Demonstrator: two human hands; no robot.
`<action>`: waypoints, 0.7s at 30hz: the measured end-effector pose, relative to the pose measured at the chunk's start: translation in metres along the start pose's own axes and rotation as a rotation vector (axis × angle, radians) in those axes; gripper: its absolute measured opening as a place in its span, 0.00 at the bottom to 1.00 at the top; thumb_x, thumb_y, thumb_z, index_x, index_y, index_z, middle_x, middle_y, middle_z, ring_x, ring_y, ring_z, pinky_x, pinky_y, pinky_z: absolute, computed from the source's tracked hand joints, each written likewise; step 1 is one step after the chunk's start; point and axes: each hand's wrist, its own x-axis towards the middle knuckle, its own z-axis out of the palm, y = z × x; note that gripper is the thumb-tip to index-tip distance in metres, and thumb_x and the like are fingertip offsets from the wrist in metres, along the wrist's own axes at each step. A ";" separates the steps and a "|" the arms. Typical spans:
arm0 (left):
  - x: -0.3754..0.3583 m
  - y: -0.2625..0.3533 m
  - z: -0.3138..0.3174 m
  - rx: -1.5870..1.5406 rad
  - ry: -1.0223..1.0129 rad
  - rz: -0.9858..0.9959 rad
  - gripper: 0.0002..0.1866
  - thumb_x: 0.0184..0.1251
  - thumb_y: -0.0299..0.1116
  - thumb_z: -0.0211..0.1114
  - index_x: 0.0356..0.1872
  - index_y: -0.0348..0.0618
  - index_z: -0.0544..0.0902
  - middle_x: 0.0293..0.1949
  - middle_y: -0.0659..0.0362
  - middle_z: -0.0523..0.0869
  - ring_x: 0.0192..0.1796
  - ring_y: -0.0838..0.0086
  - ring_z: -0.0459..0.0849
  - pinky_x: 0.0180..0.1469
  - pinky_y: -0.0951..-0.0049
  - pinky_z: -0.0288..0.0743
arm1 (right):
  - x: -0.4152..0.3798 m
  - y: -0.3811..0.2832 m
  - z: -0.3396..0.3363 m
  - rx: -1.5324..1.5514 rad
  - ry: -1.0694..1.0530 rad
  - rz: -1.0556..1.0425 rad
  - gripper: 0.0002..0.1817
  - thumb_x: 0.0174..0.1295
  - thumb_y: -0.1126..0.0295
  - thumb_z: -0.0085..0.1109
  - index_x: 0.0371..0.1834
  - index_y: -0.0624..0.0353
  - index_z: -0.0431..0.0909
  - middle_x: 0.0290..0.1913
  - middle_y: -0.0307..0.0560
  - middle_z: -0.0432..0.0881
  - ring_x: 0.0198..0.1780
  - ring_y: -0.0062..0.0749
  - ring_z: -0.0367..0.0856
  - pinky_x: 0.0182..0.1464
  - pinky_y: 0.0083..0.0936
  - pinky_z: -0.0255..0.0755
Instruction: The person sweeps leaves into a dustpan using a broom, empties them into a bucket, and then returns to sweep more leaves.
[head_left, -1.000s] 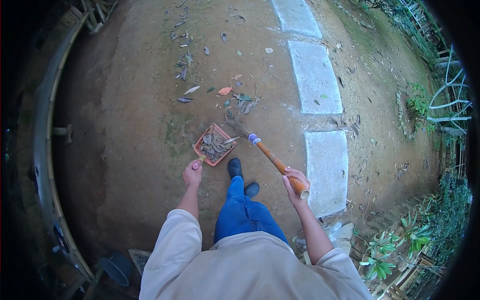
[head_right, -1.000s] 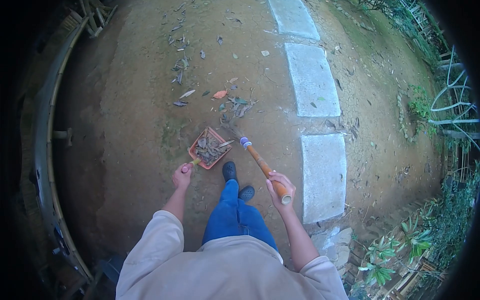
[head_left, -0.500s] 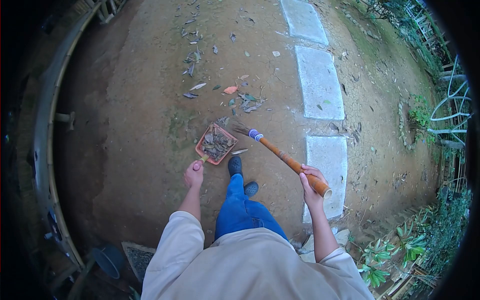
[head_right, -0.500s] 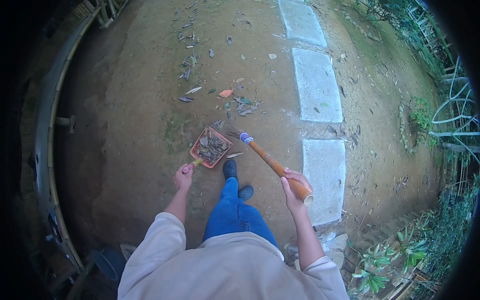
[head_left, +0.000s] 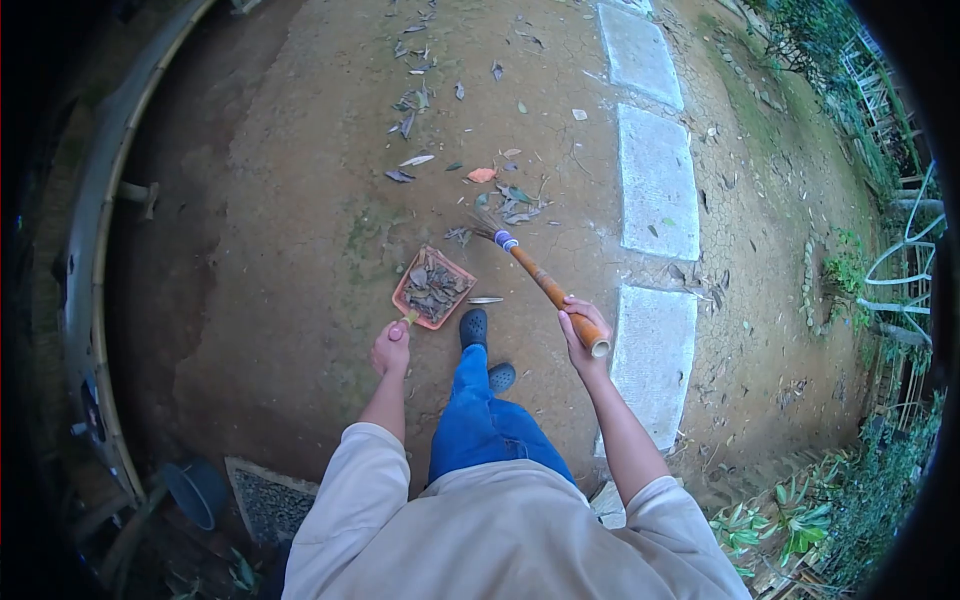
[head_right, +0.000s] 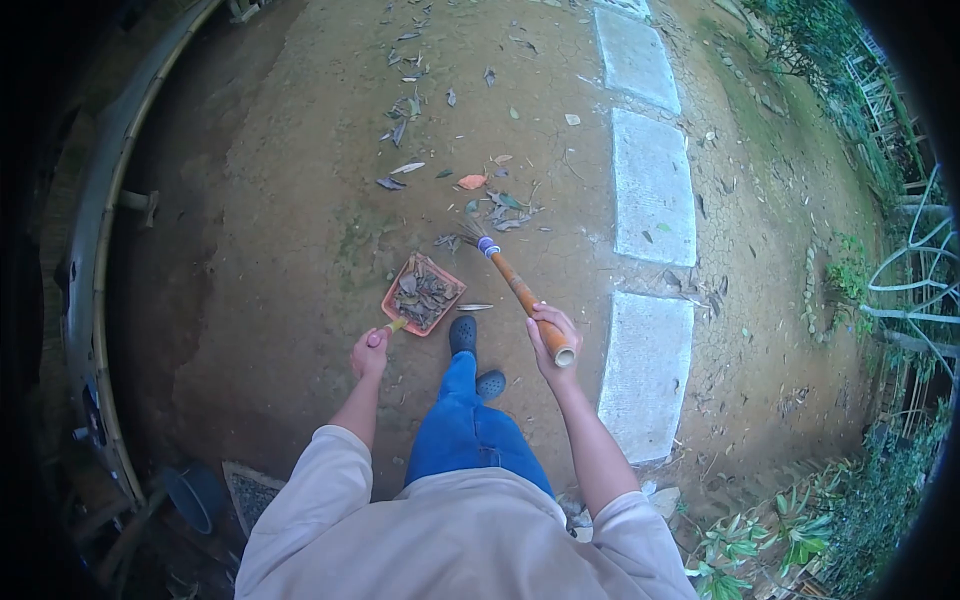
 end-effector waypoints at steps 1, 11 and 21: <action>0.002 -0.002 0.000 0.004 -0.002 -0.006 0.22 0.56 0.47 0.73 0.55 0.69 0.87 0.51 0.58 0.89 0.53 0.56 0.87 0.56 0.57 0.80 | -0.003 -0.001 0.002 0.013 -0.021 0.028 0.06 0.58 0.79 0.71 0.37 0.62 0.83 0.45 0.50 0.89 0.52 0.39 0.87 0.58 0.32 0.78; 0.004 -0.021 0.004 -0.107 -0.006 0.071 0.23 0.56 0.46 0.72 0.56 0.64 0.87 0.51 0.54 0.89 0.54 0.54 0.87 0.56 0.57 0.80 | -0.046 -0.055 -0.065 0.169 -0.069 0.191 0.07 0.60 0.83 0.68 0.38 0.61 0.82 0.47 0.52 0.88 0.55 0.39 0.86 0.62 0.35 0.77; -0.018 -0.028 -0.011 -0.135 0.016 0.104 0.23 0.58 0.46 0.73 0.56 0.59 0.87 0.50 0.53 0.89 0.53 0.55 0.87 0.56 0.58 0.79 | -0.069 -0.075 -0.104 0.178 0.113 0.188 0.08 0.62 0.83 0.66 0.40 0.60 0.80 0.50 0.53 0.86 0.58 0.39 0.84 0.65 0.37 0.73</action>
